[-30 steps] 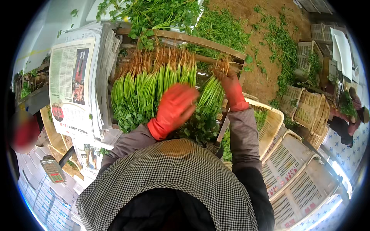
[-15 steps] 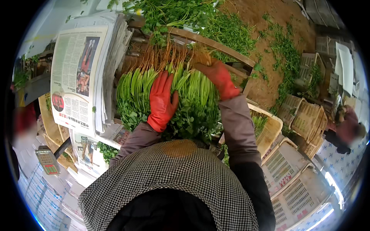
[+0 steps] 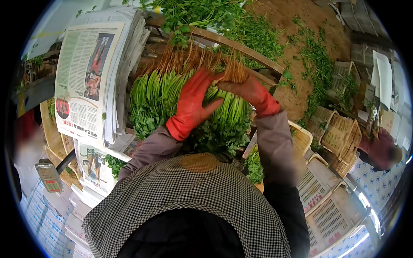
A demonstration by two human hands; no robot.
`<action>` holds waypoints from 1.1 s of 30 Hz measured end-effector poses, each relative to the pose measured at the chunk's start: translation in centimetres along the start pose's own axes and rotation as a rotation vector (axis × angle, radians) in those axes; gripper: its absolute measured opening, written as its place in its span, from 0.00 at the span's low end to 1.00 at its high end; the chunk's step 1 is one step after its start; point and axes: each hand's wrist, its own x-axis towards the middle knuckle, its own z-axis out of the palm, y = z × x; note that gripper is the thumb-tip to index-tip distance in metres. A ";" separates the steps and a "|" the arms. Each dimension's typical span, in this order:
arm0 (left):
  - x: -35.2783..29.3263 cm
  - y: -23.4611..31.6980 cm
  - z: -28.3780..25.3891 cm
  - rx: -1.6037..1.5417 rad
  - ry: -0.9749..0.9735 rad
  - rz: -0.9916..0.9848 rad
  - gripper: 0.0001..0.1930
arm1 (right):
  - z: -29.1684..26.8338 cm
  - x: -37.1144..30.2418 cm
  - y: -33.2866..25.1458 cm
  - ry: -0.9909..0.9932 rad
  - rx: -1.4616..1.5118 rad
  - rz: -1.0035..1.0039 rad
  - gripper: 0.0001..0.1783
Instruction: The person gathers bunches of leafy green vegetables from a basket, aligns them on a wooden rack, and places them into a white styrofoam box. The person repeats this process, transferring vegetables from the basket to the box while occasionally using newspaper to line the box.
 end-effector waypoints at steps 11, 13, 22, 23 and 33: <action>-0.5 -1.8 1.7 -0.608 -0.211 -0.489 0.26 | 0.3 -4.9 0.5 0.096 0.145 -0.038 0.25; -0.6 -1.3 1.7 -0.599 -0.193 -0.510 0.25 | 1.2 -4.4 0.4 0.104 0.095 0.008 0.21; -1.1 -0.4 1.5 -0.890 -0.118 -0.615 0.22 | 1.0 -3.7 1.5 0.377 -0.067 0.131 0.11; -1.0 -0.4 1.2 -0.878 -0.180 -0.608 0.21 | 1.3 -3.6 1.0 0.339 -0.026 0.069 0.12; 0.3 1.1 0.1 -0.526 -0.316 -0.603 0.20 | 2.7 -3.8 0.2 0.347 0.077 -0.030 0.15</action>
